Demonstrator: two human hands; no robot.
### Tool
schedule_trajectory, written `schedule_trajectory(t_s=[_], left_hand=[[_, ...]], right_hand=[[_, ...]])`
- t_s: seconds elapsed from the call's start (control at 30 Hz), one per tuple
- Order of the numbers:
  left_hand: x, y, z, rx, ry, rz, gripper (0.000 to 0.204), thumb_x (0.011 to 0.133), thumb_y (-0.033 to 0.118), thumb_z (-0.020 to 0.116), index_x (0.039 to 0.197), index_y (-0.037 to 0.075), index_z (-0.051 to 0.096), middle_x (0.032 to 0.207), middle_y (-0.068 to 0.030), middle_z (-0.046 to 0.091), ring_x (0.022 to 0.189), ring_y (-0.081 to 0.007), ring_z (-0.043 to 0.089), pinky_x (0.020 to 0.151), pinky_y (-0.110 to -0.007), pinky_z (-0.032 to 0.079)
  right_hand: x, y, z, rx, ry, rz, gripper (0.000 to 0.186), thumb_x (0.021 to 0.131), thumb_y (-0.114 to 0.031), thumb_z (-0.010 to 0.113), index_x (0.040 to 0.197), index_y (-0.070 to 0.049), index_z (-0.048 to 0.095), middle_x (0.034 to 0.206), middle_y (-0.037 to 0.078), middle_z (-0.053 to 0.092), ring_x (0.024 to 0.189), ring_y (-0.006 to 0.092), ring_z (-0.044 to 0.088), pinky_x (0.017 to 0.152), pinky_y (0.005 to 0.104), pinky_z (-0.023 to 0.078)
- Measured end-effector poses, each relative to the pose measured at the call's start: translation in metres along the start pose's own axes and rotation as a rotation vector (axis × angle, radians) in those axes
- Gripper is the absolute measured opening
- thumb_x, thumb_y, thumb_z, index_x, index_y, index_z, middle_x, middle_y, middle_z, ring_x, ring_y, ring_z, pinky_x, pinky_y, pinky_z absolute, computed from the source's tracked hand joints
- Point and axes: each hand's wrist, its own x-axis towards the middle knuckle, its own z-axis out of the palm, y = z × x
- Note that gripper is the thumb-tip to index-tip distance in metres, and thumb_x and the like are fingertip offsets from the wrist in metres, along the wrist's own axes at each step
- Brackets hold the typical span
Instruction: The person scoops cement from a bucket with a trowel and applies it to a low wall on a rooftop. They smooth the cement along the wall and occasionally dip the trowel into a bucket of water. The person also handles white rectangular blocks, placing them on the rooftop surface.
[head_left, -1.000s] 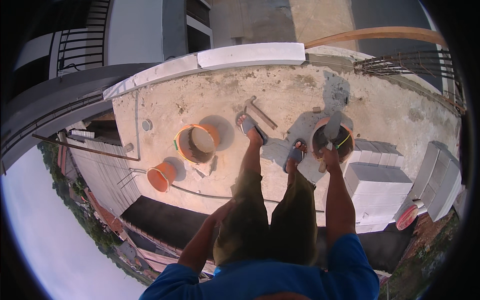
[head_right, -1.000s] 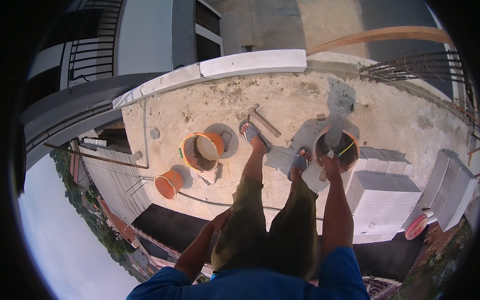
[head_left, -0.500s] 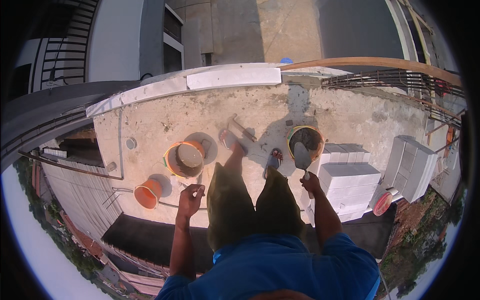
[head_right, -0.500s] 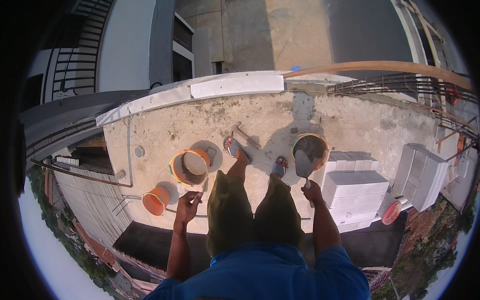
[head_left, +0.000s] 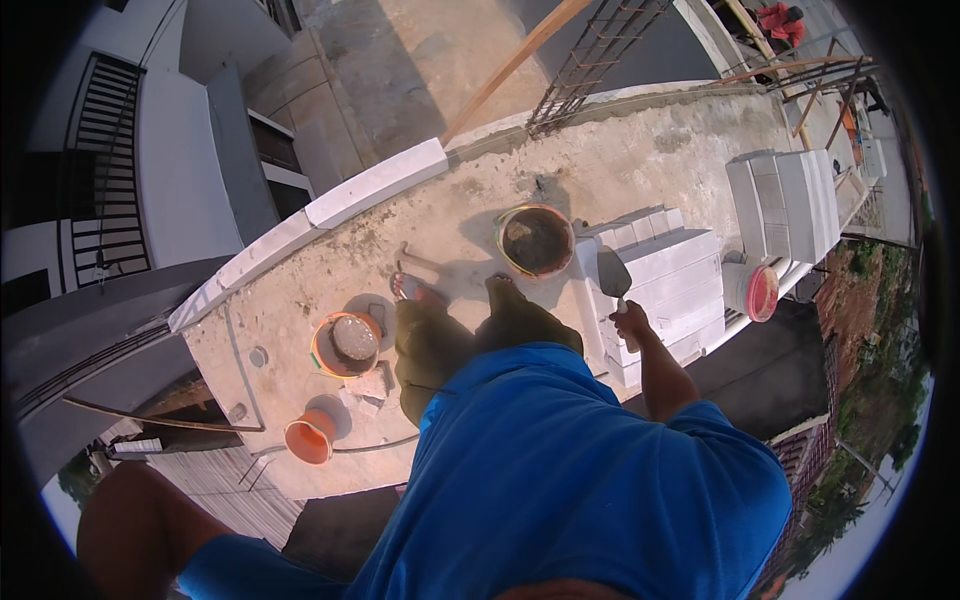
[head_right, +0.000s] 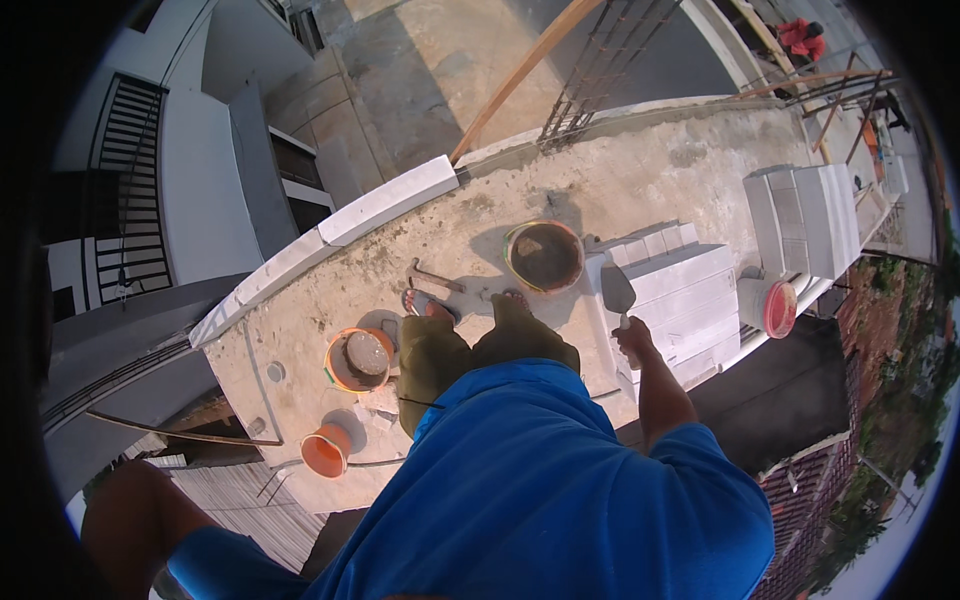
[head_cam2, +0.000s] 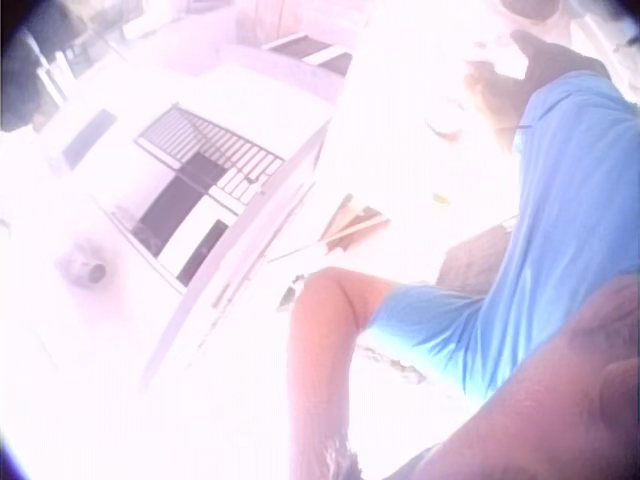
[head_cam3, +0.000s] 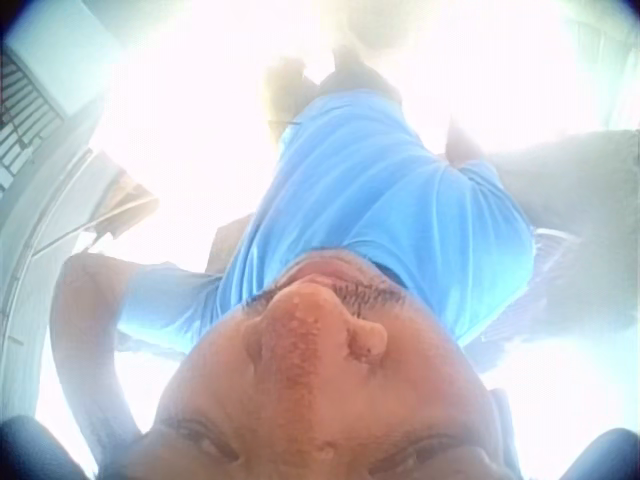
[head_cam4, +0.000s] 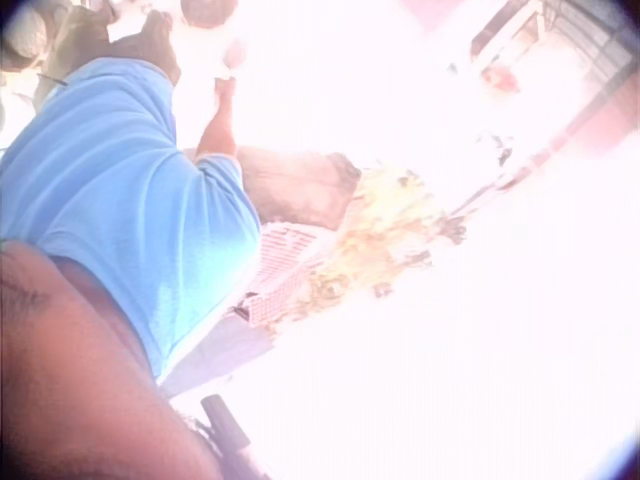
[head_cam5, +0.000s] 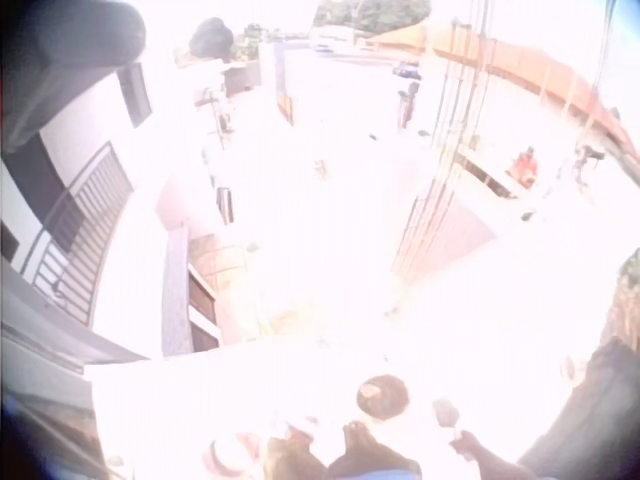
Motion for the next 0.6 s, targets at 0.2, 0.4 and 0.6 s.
schedule_trajectory(t_s=[0.2,0.4,0.6], left_hand=[[0.071,0.053,0.001,0.019,-0.15,0.082,0.05,0.101,0.018,0.069,0.147,0.005,0.052,0.112,-0.0127,0.074,0.096,-0.022,0.069,0.09,-0.038,0.049],[0.092,0.082,0.007,0.056,-0.206,0.056,0.048,0.102,0.021,0.068,0.145,0.006,0.053,0.111,-0.012,0.072,0.093,-0.0216,0.068,0.086,-0.038,0.048],[0.112,0.102,0.008,0.071,-0.195,0.051,0.045,0.103,0.025,0.066,0.142,0.007,0.054,0.111,-0.0112,0.071,0.09,-0.0213,0.067,0.082,-0.037,0.047]], right_hand=[[0.006,0.133,-0.02,0.045,0.022,0.079,0.025,0.091,-0.012,0.078,0.102,-0.002,0.057,0.07,0.008,0.06,0.052,0.0197,0.058,0.045,0.0378,0.049],[-0.003,0.152,-0.008,-0.121,-0.08,0.128,0.031,0.087,-0.018,0.079,0.104,0.004,0.067,0.081,0.018,0.072,0.065,0.0272,0.073,0.057,0.0423,0.058],[0.019,0.102,-0.009,0.081,-0.095,0.06,0.031,0.088,-0.016,0.079,0.105,0.001,0.06,0.071,0.01,0.063,0.055,0.0207,0.061,0.05,0.0386,0.053]])
